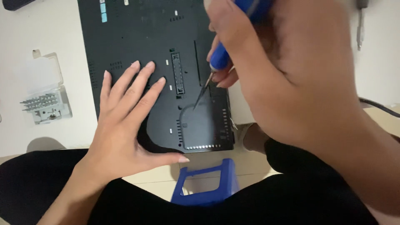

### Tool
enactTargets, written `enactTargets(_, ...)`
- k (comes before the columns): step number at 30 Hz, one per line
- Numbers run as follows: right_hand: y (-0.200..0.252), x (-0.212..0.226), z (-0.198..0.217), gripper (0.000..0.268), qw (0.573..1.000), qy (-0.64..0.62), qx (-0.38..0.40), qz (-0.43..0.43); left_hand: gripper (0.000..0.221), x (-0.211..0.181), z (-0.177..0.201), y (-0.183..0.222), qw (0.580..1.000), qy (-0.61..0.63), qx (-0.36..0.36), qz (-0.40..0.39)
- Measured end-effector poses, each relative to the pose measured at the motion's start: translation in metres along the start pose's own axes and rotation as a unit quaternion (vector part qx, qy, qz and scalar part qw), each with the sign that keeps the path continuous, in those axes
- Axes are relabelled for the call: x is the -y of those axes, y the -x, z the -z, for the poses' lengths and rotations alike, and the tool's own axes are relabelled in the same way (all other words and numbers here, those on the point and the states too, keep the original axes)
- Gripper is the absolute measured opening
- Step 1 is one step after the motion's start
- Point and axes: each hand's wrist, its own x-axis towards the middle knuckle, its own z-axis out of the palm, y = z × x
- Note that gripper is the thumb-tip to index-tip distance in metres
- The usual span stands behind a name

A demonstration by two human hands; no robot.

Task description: Disassembling a laptop by removing screws and prying open the bottom casing for repair

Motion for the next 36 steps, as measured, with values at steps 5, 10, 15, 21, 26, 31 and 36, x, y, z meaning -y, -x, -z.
enactTargets(5, -0.024, 0.071, -0.053, 0.039, 0.998, 0.046, -0.022, 0.023, 0.122, 0.001, -0.001, 0.001, 1.0, 0.0, 0.008, 0.004)
enactTargets(10, -0.05, 0.149, -0.08, 0.047, 0.994, 0.093, -0.043, 0.046, 0.121, 0.001, -0.002, 0.001, 1.0, 0.001, 0.007, 0.002)
enactTargets(15, -0.065, 0.223, -0.072, 0.053, 0.988, 0.129, -0.057, 0.063, 0.121, -0.001, -0.001, 0.0, 1.0, -0.001, 0.009, 0.006)
enactTargets(21, -0.069, 0.238, -0.065, 0.053, 0.9, 0.259, 0.264, -0.231, 0.12, -0.003, 0.001, -0.002, 1.0, 0.01, 0.017, 0.021)
enactTargets(26, -0.064, 0.215, -0.067, 0.048, 0.883, 0.297, 0.238, -0.274, 0.121, 0.0, 0.001, -0.002, 1.0, -0.001, 0.014, 0.004)
enactTargets(31, -0.064, 0.197, -0.074, 0.047, 0.882, 0.33, 0.206, -0.266, 0.125, 0.0, 0.002, -0.004, 1.0, 0.0, 0.02, 0.017)
enactTargets(36, -0.071, 0.198, -0.08, 0.034, 0.907, 0.29, 0.161, -0.261, 0.128, 0.003, 0.005, -0.004, 0.999, -0.003, 0.029, 0.024)
